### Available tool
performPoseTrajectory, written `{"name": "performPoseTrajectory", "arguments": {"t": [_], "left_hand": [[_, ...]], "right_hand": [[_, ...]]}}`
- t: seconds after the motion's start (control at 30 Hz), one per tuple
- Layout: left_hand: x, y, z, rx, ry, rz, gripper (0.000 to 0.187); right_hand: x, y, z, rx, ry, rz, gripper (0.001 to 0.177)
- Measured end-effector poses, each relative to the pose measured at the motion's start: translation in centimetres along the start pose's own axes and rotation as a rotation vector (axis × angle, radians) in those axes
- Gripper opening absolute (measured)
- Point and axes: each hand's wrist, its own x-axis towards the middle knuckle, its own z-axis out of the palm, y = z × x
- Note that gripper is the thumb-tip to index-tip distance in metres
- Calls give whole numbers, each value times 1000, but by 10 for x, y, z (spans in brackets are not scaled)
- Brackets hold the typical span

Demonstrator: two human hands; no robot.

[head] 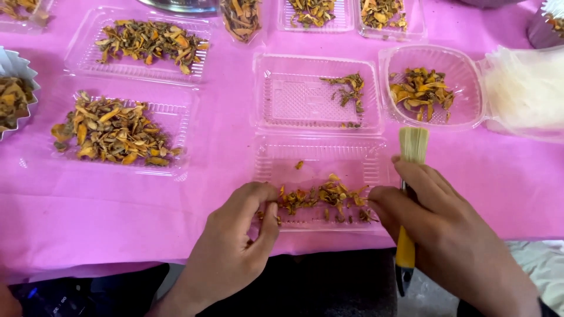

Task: Sorting and cleaning dried tea leaves or flowers using a brush and hands on a table.

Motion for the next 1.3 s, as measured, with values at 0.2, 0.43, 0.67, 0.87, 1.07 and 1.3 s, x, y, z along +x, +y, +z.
{"name": "performPoseTrajectory", "arguments": {"t": [0.2,0.43,0.67,0.87,1.07,1.3], "left_hand": [[6,2,-11,-170,-162,49,21],[4,-3,-16,-388,-209,26,13],[4,-8,-13,-520,-217,-43,17],[5,-7,-14,-536,-204,-65,22],[4,-6,-12,-520,-126,-90,24],[3,-3,-12,-472,-112,-80,20]], "right_hand": [[17,-15,18,-108,203,-547,24],[47,-23,31,-157,300,-714,16],[45,-18,35,-412,239,-820,20],[49,-25,32,-298,239,-795,18],[-4,-71,38,317,392,-31,29],[2,-90,54,1030,617,293,47]]}}
